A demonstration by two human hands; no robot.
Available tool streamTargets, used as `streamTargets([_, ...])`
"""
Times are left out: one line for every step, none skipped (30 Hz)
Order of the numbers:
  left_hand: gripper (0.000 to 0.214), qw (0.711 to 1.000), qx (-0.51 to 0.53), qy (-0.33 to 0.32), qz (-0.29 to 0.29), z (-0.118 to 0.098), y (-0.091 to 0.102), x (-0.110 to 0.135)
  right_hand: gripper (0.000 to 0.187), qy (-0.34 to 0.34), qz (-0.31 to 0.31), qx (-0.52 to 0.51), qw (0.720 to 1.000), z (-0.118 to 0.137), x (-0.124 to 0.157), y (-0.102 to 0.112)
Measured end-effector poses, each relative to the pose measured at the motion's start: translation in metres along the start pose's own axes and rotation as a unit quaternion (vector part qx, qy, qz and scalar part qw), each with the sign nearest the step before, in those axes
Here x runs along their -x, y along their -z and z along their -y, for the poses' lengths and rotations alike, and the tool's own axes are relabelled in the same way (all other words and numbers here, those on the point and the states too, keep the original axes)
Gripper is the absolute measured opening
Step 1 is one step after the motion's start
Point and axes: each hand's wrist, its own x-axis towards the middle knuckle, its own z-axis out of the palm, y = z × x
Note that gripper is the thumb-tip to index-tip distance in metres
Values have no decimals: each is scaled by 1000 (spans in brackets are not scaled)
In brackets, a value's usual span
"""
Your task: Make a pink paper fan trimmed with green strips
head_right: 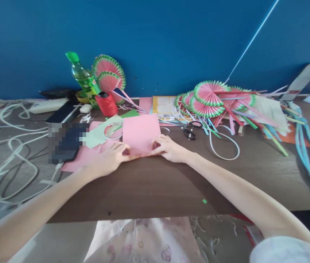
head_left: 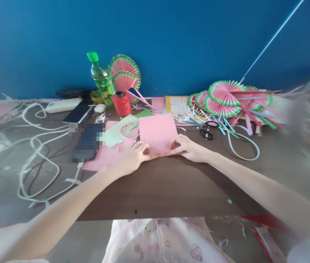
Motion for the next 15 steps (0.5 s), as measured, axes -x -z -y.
streamTargets([63, 1000, 0, 1, -10, 0, -2, 0, 34, -5, -9, -12, 1000, 0, 0, 0])
streamTargets([60, 1000, -2, 1, -21, 0, -3, 1, 29, -11, -16, -24, 1000, 0, -1, 0])
streamTargets([56, 999, -9, 0, -34, 0, -4, 1, 24, -19, -24, -35, 999, 1, -2, 1])
streamTargets([51, 999, -21, -2, -47, -2, -4, 1, 19, -27, -32, -45, 998, 1, -2, 2])
streamTargets([44, 998, -35, -5, -61, -3, -3, 1, 15, -33, -38, -50, 997, 3, -3, 2])
streamTargets([39, 996, -51, -9, -73, -6, -2, 0, 11, -38, -42, -50, 997, 4, -3, 3])
streamTargets([34, 994, -69, -14, -81, -8, -1, 0, 8, -43, -45, -43, 997, 5, -4, 3])
streamTargets([30, 992, -85, -19, -88, -11, 1, 0, 5, -48, -48, -26, 997, 7, -4, 3])
streamTargets([28, 991, -98, -22, -93, -13, 3, 0, 5, -52, -49, -2, 997, 9, -3, 2])
streamTargets([25, 989, -109, -23, -95, -15, 4, 0, 6, -57, -49, 24, 997, 10, -3, 2])
streamTargets([23, 988, -119, -22, -96, -17, 5, 0, 8, -59, -49, 49, 996, 12, -2, 2])
streamTargets([22, 987, -128, -18, -97, -18, 6, 1, 10, -58, -47, 69, 995, 15, -1, 2])
streamTargets([22, 986, -137, -14, -97, -18, 7, 1, 13, -53, -45, 85, 994, 17, 1, 2])
streamTargets([22, 984, -147, -11, -96, -19, 7, 2, 14, -43, -41, 98, 993, 19, 3, 3])
streamTargets([22, 983, -157, -11, -95, -19, 7, 2, 15, -31, -39, 112, 992, 21, 4, 4])
